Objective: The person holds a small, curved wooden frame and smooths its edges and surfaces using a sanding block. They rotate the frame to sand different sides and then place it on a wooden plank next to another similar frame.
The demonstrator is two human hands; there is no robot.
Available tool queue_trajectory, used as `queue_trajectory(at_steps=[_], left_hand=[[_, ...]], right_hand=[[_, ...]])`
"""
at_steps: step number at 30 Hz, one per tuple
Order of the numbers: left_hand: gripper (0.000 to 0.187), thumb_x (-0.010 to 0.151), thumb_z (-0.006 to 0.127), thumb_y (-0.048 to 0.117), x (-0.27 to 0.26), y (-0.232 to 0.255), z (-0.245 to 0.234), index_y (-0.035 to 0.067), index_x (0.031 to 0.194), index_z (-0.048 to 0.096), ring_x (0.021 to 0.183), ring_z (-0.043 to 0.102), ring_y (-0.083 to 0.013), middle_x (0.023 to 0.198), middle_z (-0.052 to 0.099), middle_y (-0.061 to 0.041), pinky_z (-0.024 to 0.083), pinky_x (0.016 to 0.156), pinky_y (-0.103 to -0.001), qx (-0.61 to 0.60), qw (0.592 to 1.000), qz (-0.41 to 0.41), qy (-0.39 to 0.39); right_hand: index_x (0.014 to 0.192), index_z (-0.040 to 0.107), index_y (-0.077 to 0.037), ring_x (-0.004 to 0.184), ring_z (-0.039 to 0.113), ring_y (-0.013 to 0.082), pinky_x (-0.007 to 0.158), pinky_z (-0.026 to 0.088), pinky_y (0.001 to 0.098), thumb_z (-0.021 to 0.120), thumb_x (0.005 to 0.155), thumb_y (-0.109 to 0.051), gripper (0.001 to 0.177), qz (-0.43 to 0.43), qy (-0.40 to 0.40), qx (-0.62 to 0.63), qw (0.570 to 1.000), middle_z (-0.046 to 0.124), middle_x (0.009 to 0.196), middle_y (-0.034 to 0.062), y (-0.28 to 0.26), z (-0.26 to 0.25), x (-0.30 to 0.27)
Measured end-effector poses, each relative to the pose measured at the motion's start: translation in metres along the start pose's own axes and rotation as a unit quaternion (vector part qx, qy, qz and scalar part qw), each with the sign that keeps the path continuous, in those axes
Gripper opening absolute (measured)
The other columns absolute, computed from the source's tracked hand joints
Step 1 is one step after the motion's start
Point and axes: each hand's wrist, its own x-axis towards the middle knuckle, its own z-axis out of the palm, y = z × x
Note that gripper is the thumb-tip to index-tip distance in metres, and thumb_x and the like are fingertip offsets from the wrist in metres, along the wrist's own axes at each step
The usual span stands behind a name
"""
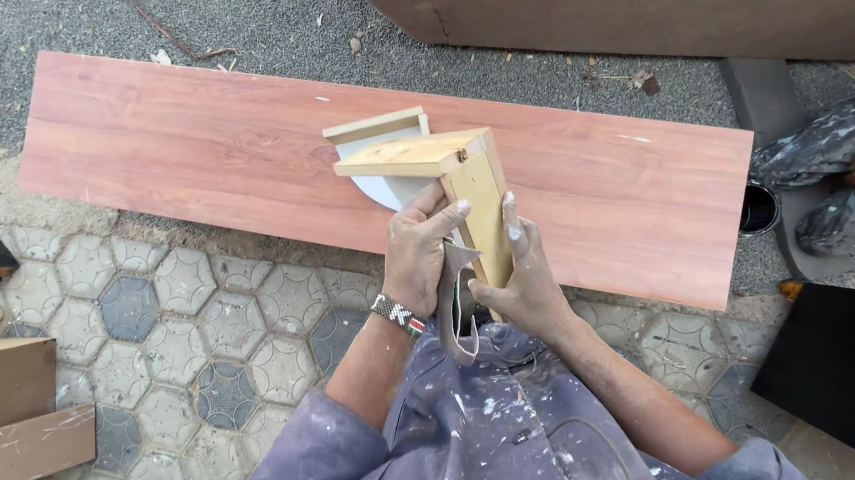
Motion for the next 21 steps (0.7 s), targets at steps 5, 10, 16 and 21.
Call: queue_trajectory(at_steps=[5, 10, 16, 21], left_hand=[[0.054, 0.106, 0.088, 0.02, -0.02, -0.013, 0.004, 0.002, 0.156, 0.079, 0.113, 0.083, -0.0195, 0.127, 0.091, -0.016, 0.076, 0.094, -0.046, 0.156, 0.987, -0.001, -0.048], [0.051, 0.109, 0.086, 0.04, -0.028, -0.014, 0.003, 0.015, 0.153, 0.086, 0.137, 0.072, -0.0106, 0.132, 0.093, -0.007, 0.057, 0.126, -0.043, 0.237, 0.965, 0.003, -0.11], [0.051, 0.113, 0.086, 0.031, -0.024, -0.026, -0.006, 0.012, 0.159, 0.08, 0.141, 0.066, -0.0132, 0.146, 0.088, -0.01, 0.05, 0.134, -0.048, 0.209, 0.967, 0.007, -0.146], [0.055, 0.115, 0.08, 0.035, -0.032, -0.016, -0.005, 0.013, 0.166, 0.074, 0.165, 0.058, -0.0387, 0.165, 0.076, -0.019, 0.045, 0.139, -0.057, 0.331, 0.925, 0.013, -0.186]], right_hand=[[0.194, 0.017, -0.004, 0.136, 0.064, 0.0469, 0.114, 0.061, 0.0569, 0.097, 0.085, -0.027, 0.137, 0.015, 0.028, 0.128, 0.991, 0.056, 0.15, 0.033, 0.001, -0.001, 0.023], [0.194, 0.017, -0.006, 0.161, 0.051, 0.0488, 0.127, 0.051, 0.0595, 0.08, 0.086, -0.026, 0.127, 0.02, 0.042, 0.29, 0.956, 0.044, 0.18, 0.0349, 0.039, -0.011, 0.036], [0.194, 0.025, -0.02, 0.157, 0.059, 0.0474, 0.127, 0.052, 0.063, 0.071, 0.096, -0.036, 0.109, 0.088, 0.048, 0.418, 0.903, 0.048, 0.182, 0.0322, 0.032, -0.005, 0.038], [0.181, 0.049, -0.006, 0.121, 0.074, 0.0392, 0.1, 0.063, 0.0558, 0.065, 0.11, -0.044, 0.082, 0.199, 0.084, 0.509, 0.833, 0.068, 0.14, 0.0347, 0.106, 0.015, 0.041]])
